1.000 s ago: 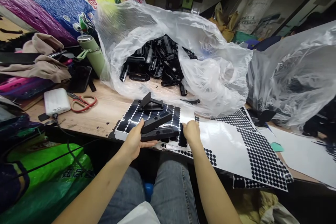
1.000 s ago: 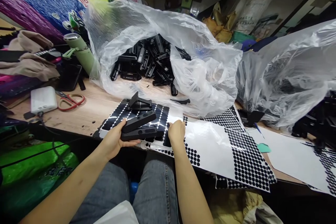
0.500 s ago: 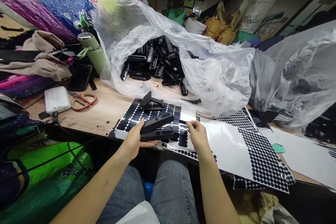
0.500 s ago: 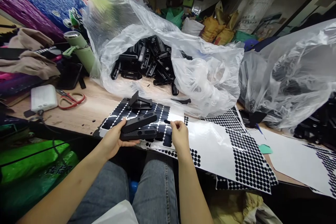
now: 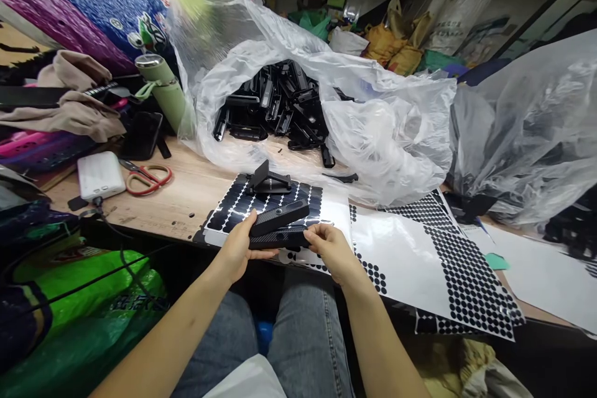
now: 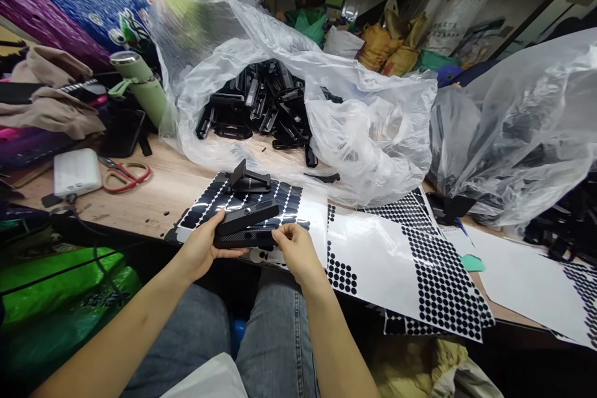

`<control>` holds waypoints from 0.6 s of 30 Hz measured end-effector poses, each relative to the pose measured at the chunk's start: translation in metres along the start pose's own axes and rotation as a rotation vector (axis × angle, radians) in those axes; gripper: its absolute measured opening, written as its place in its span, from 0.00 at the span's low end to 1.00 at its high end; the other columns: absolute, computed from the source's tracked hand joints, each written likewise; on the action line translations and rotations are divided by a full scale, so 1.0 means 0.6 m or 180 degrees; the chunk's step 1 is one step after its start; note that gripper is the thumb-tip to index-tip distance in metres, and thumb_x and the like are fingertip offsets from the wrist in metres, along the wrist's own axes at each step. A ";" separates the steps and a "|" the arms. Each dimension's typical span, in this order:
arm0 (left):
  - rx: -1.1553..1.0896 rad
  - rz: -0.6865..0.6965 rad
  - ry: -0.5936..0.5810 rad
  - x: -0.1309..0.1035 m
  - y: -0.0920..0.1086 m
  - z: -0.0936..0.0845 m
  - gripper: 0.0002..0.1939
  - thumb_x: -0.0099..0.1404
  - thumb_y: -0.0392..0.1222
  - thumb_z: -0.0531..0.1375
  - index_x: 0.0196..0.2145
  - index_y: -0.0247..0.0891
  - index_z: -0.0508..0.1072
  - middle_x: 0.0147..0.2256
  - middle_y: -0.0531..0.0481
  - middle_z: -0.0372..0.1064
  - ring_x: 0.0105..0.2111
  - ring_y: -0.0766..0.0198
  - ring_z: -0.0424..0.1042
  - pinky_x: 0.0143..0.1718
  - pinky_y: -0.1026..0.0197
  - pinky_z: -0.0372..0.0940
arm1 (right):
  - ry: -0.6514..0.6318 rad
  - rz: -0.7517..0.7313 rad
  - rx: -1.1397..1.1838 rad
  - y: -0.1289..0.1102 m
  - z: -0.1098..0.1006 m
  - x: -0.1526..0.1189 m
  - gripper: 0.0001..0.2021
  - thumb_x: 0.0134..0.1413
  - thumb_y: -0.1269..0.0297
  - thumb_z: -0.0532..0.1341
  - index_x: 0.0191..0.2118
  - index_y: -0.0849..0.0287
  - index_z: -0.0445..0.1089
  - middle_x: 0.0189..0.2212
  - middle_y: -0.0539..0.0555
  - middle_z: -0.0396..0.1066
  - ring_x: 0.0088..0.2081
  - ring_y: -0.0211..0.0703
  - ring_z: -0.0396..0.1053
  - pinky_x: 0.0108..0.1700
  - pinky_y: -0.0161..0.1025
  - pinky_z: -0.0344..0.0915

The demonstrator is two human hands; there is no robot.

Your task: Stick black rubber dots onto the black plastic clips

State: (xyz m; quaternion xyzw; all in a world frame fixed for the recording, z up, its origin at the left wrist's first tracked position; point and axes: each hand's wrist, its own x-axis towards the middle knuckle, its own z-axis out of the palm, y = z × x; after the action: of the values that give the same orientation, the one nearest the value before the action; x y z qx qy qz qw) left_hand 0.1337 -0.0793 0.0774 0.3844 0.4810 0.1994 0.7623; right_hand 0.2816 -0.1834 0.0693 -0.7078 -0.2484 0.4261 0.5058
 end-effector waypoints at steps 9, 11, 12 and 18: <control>0.0013 0.0080 -0.0031 -0.003 -0.003 0.001 0.20 0.62 0.52 0.52 0.39 0.32 0.71 0.34 0.41 0.74 0.27 0.54 0.75 0.30 0.50 0.71 | 0.0145 -0.0082 -0.0149 0.010 0.005 0.004 0.10 0.44 0.58 0.59 0.24 0.59 0.63 0.23 0.48 0.60 0.28 0.37 0.58 0.34 0.37 0.58; 0.0003 0.0073 -0.0002 -0.003 -0.003 0.002 0.20 0.62 0.52 0.52 0.38 0.32 0.71 0.34 0.40 0.74 0.28 0.54 0.75 0.30 0.50 0.71 | 0.0192 -0.0107 -0.0148 0.012 0.008 0.004 0.09 0.44 0.58 0.59 0.24 0.58 0.63 0.23 0.48 0.60 0.28 0.38 0.59 0.35 0.38 0.58; -0.0014 0.0074 0.0013 -0.003 -0.004 0.002 0.19 0.62 0.52 0.52 0.38 0.31 0.71 0.34 0.40 0.74 0.28 0.53 0.75 0.30 0.50 0.71 | 0.0216 -0.0124 -0.0151 0.013 0.009 0.005 0.09 0.44 0.58 0.58 0.24 0.58 0.63 0.23 0.48 0.61 0.28 0.38 0.59 0.35 0.38 0.59; -0.0075 0.0124 0.0034 -0.001 -0.006 0.003 0.18 0.62 0.51 0.52 0.36 0.32 0.71 0.34 0.41 0.74 0.30 0.51 0.75 0.30 0.48 0.71 | 0.0417 -0.0240 -0.0389 0.016 0.011 0.001 0.09 0.46 0.58 0.57 0.25 0.58 0.63 0.22 0.49 0.62 0.29 0.40 0.61 0.35 0.38 0.58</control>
State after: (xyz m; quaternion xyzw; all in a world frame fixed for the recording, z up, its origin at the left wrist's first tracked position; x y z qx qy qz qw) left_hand 0.1346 -0.0829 0.0755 0.3835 0.4751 0.2219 0.7602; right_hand 0.2755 -0.1833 0.0597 -0.7538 -0.2667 0.3436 0.4925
